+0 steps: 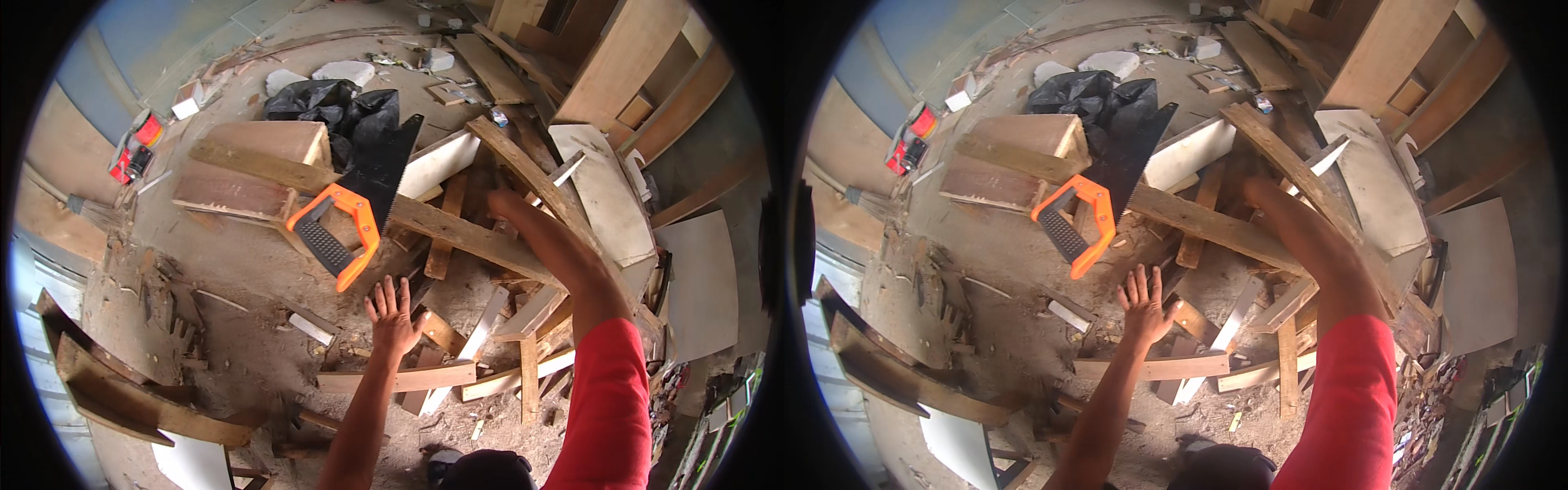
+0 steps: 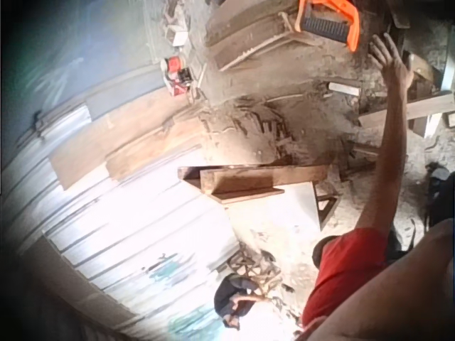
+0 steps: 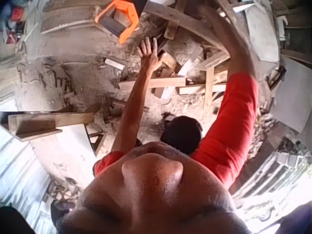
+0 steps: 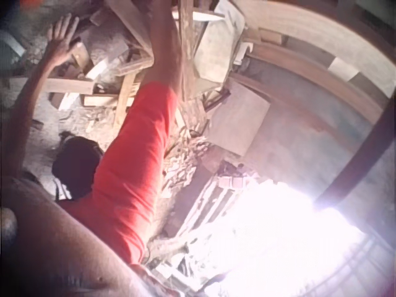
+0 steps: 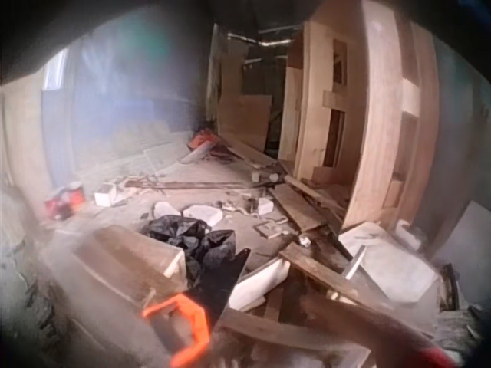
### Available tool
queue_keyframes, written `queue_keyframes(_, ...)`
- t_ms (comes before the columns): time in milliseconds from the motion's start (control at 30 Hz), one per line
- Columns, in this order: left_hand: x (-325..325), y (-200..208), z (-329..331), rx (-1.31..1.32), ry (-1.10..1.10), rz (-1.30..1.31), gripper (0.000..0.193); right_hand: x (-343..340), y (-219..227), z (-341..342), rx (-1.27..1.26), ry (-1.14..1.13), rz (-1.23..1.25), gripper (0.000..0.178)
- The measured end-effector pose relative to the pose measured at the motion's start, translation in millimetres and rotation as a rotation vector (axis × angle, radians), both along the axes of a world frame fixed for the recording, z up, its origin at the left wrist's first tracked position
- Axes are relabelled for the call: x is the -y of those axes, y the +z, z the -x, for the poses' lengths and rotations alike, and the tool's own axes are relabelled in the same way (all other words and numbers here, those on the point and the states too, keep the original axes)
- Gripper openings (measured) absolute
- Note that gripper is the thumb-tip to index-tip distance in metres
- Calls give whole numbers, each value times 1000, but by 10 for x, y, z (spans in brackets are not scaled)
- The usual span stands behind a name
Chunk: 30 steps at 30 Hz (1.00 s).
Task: The person assembles a small wooden structure by hand, using a hammer to drive nails into wooden pieces. They pick up various wooden planks and a white board, aligning them and securing them together. The person works on the floor in a cluttered workshop environment.
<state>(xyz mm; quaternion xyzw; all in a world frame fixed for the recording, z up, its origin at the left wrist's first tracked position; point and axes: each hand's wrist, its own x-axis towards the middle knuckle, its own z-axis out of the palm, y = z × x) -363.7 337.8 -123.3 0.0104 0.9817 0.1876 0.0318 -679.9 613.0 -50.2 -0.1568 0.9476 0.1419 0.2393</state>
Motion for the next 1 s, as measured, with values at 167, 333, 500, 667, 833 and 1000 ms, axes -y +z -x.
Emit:
queue_keyframes(167,-113,86,68,49,-24,-55,100,-330,-169,-68,-673,90,240,54)
queue_keyframes(333,106,18,5,10,11,12,102,302,495,-457,-439,-94,363,44)
queue_keyframes(500,-110,18,54,31,-42,-17,104,31,846,-1091,-680,228,-12,22)
queue_keyframes(667,114,126,-20,52,-145,-93,103,-5,1979,-2226,-780,-151,709,24)
queue_keyframes(833,663,332,-548,-83,-265,-513,76,321,2463,-3812,-488,-486,1403,34)
queue_keyframes(1000,1058,1311,-1657,242,-185,-1101,68,1359,1045,-5168,-72,-501,1769,44)
